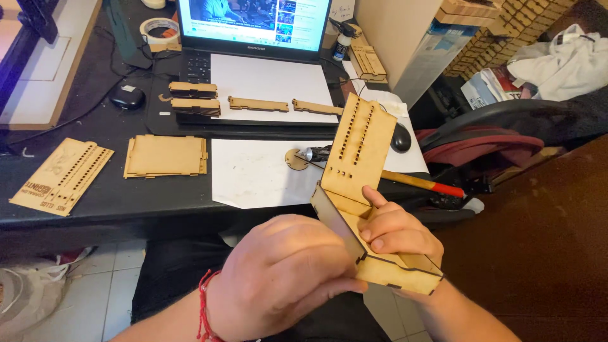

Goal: The person assembles a wooden model by fitting laser-cut pieces together. They use a small stick to apply glue from a tube onto the edges of the wooden parts and then press them into place.

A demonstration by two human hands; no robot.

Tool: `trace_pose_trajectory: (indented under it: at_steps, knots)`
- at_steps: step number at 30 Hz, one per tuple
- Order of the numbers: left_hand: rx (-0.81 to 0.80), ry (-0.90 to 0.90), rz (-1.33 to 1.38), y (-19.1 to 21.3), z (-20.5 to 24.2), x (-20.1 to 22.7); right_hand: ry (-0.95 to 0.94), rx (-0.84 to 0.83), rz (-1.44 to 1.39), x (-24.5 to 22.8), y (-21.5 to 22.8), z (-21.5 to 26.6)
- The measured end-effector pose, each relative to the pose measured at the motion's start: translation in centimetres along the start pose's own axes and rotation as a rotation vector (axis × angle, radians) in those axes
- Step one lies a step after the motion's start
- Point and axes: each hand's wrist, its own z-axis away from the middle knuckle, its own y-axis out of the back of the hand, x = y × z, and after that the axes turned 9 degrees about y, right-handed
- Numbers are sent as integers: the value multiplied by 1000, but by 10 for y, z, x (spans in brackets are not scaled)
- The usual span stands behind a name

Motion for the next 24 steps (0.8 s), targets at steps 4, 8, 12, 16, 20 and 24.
trace_pose_trajectory:
  at_steps: [4,8,12,16,20,24]
  knots:
    - [42,-17,-38,-3,3,-2,1,0,-7,0,-1,0]
    - [-2,17,3,-3,1,-1,-2,17,-6,1,-1,1]
    - [13,9,3,-4,2,-2,10,-15,1,2,3,2]
    - [28,14,-10,-6,5,-4,4,-25,-5,1,3,3]
    - [16,17,-8,-2,5,-2,7,-24,17,-1,5,3]
    - [76,-133,-78,3,7,-4,13,-51,83,-2,8,3]
